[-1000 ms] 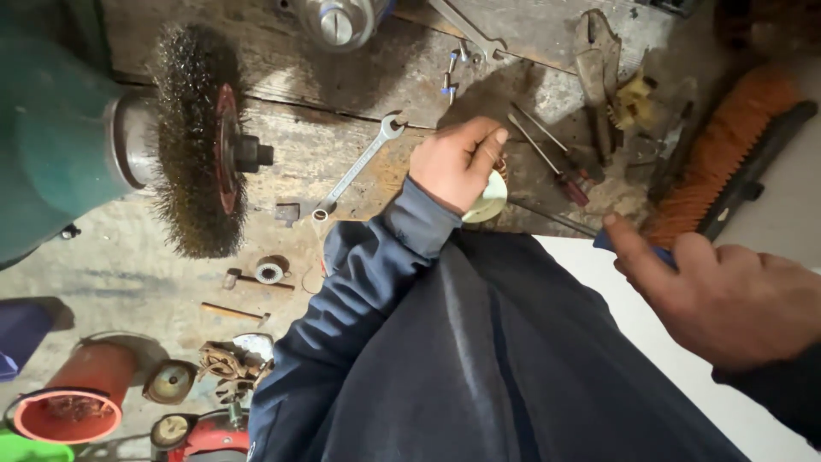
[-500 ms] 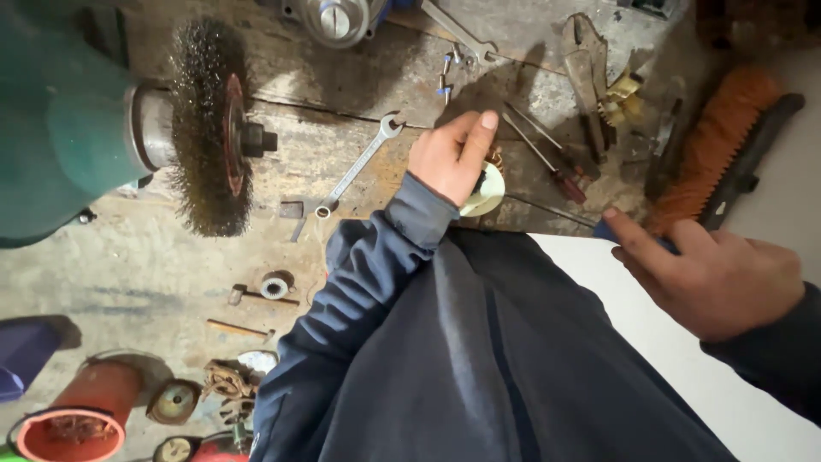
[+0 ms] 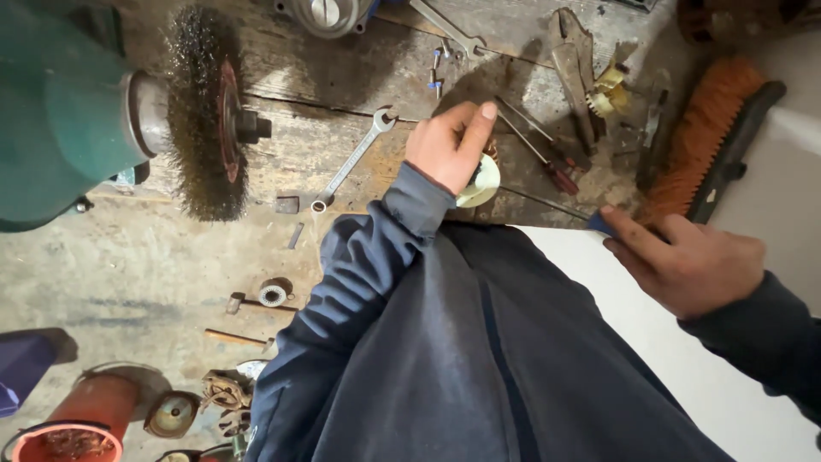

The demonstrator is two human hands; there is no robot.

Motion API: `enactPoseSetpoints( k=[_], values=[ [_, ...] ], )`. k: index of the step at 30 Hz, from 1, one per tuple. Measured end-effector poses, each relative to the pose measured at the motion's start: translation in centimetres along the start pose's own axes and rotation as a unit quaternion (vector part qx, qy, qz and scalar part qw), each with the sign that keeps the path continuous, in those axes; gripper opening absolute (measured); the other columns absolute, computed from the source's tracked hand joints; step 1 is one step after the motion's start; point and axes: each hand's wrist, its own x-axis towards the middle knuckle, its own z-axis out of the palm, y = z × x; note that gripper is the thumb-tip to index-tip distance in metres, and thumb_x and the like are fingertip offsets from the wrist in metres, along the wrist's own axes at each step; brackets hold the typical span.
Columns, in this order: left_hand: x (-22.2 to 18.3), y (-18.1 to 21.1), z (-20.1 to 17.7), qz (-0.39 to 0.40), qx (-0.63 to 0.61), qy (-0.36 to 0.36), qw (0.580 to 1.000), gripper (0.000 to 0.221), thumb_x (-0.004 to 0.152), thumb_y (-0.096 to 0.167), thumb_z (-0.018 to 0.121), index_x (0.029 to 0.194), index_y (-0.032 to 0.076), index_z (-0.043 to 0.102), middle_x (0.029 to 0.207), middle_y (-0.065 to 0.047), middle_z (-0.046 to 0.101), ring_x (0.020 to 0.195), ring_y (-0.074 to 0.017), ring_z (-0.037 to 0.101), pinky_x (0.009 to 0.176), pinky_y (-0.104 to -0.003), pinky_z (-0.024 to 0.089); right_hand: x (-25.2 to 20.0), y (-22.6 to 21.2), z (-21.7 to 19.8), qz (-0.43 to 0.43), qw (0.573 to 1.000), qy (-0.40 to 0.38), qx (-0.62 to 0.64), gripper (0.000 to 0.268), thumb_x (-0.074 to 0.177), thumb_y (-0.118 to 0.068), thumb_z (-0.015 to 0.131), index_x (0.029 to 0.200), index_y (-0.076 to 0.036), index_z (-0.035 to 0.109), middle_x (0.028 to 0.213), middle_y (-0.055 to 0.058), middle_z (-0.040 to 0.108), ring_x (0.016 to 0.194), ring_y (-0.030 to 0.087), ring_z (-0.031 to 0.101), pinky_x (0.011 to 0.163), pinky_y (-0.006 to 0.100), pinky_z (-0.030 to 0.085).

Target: The person works on an electric motor armature at a workbench. They pull a plastic end ring off the copper windings by hand, then use a screwdriver to pry and lever the ring and seat it back around the armature, repeatedly working the ring into place with the screwdriver.

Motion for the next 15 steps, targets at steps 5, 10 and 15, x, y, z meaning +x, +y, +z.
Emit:
enactPoseSetpoints(
  k=[5,10,15],
  values=[
    [1.1,-1.1,-0.1,0.003,-0.017,-0.008,1.0,0.051,0.101,0.052,0.052,0.082,0.01,0.073,0.067,-0.008,0.073,0.063,-0.0297,0.072,0.061,-0.041,0.053,-1.2,-0.4,3.1,0.017,0.998,0.033,0.041,0.041,0.093,-0.038,0.078,0.133,-0.028,0.074,0.072,0.001,0.051,0.052,0.024,0.053,0.045,0.041,0.036],
    [1.0,-1.3,-0.5,-0.033,-0.046,-0.007,0.998,0.054,0.102,0.052,0.053,0.084,0.007,0.076,0.07,-0.006,0.076,0.067,-0.021,0.074,0.065,-0.035,0.055,-2.2,-1.1,6.4,0.044,0.989,0.101,0.101,0.042,0.094,-0.034,0.079,0.134,-0.023,0.072,0.071,0.005,0.05,0.057,0.029,0.053,0.05,0.045,0.039],
    [1.2,-0.8,-0.6,-0.055,-0.098,-0.009,0.994,0.052,0.099,0.053,0.054,0.084,0.007,0.075,0.069,-0.006,0.077,0.066,-0.0209,0.078,0.065,-0.035,0.058,-1.2,-0.6,2.8,0.043,0.991,0.062,0.109,0.044,0.092,-0.037,0.076,0.134,-0.025,0.071,0.075,0.003,0.053,0.057,0.027,0.054,0.05,0.043,0.039]
  ],
)
